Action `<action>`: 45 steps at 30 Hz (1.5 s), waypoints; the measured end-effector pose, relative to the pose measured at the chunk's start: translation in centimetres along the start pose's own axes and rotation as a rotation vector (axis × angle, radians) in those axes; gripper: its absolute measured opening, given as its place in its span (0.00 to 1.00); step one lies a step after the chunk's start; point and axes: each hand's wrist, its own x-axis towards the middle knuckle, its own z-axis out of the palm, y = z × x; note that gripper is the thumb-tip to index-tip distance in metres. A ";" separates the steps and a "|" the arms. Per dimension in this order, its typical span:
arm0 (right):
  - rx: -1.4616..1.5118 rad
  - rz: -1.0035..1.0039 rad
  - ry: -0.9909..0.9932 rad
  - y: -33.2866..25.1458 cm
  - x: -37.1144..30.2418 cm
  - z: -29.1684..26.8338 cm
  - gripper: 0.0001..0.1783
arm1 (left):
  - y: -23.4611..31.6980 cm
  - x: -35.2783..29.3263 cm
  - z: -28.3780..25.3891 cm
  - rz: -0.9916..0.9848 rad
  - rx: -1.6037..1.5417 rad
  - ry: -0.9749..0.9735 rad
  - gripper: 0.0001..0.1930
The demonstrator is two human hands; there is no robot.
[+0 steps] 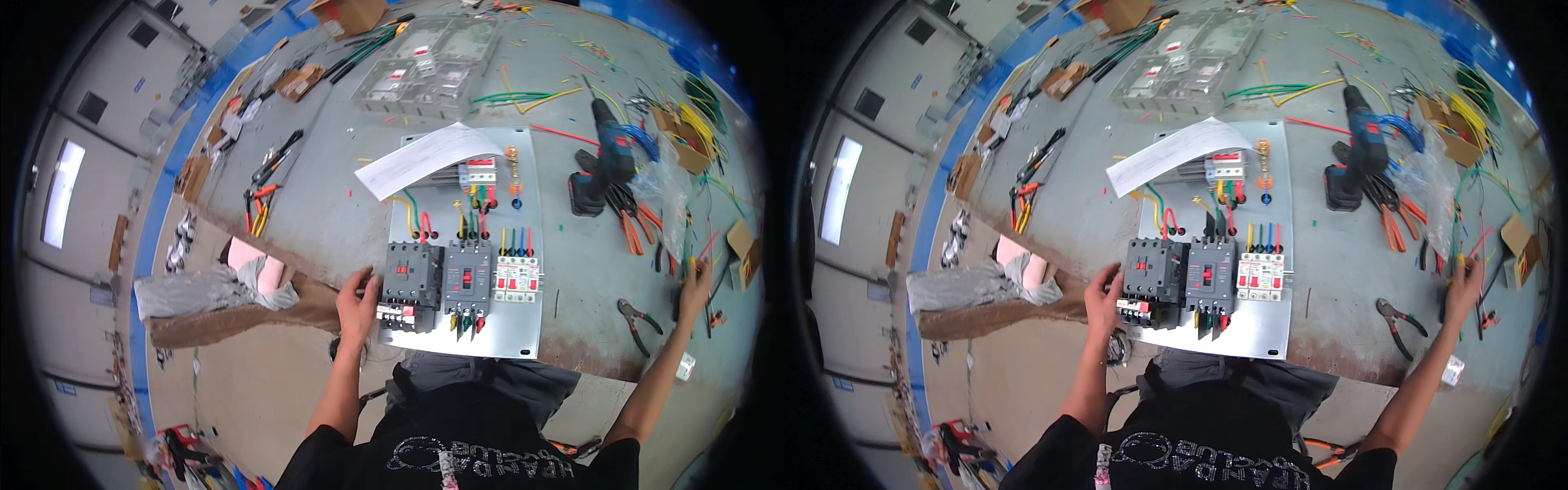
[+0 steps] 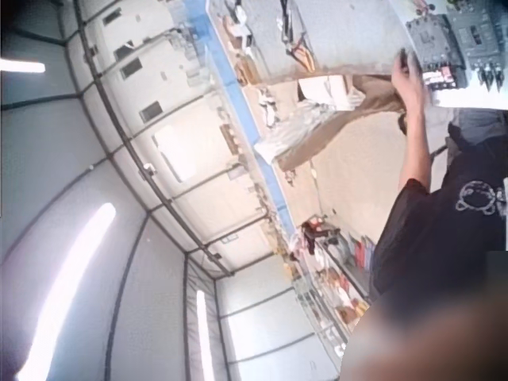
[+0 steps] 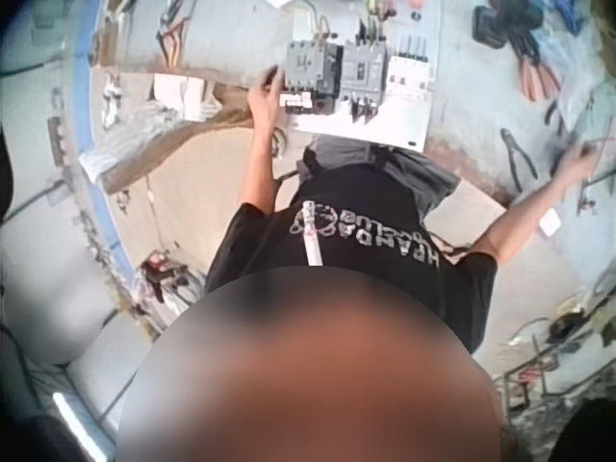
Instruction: The person assembles an electrical panel by connecting colored wires to circuit breakers and contactors. They use a cordless drill to secure components and a screwdriver to tighten terminal screws, following a wiring diagram on the table.
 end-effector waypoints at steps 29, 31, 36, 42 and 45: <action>1.156 0.475 -0.141 -21.5 -7.8 -6.9 0.17 | -0.7 6.4 5.0 0.262 -0.279 -0.105 0.13; 1.172 0.424 -0.264 -23.4 -8.2 -6.5 0.19 | -0.7 6.4 4.8 0.252 -0.283 -0.113 0.13; 1.129 0.306 -0.385 -30.8 -7.2 -5.4 0.21 | -0.7 6.4 4.5 0.270 -0.267 -0.113 0.13; 0.961 -0.130 -0.627 -45.9 -4.1 -3.5 0.21 | -0.8 6.4 4.8 0.295 -0.267 -0.102 0.13; 0.775 -0.425 -0.711 -52.2 -2.0 -1.9 0.20 | -0.7 6.4 4.6 0.281 -0.260 -0.105 0.13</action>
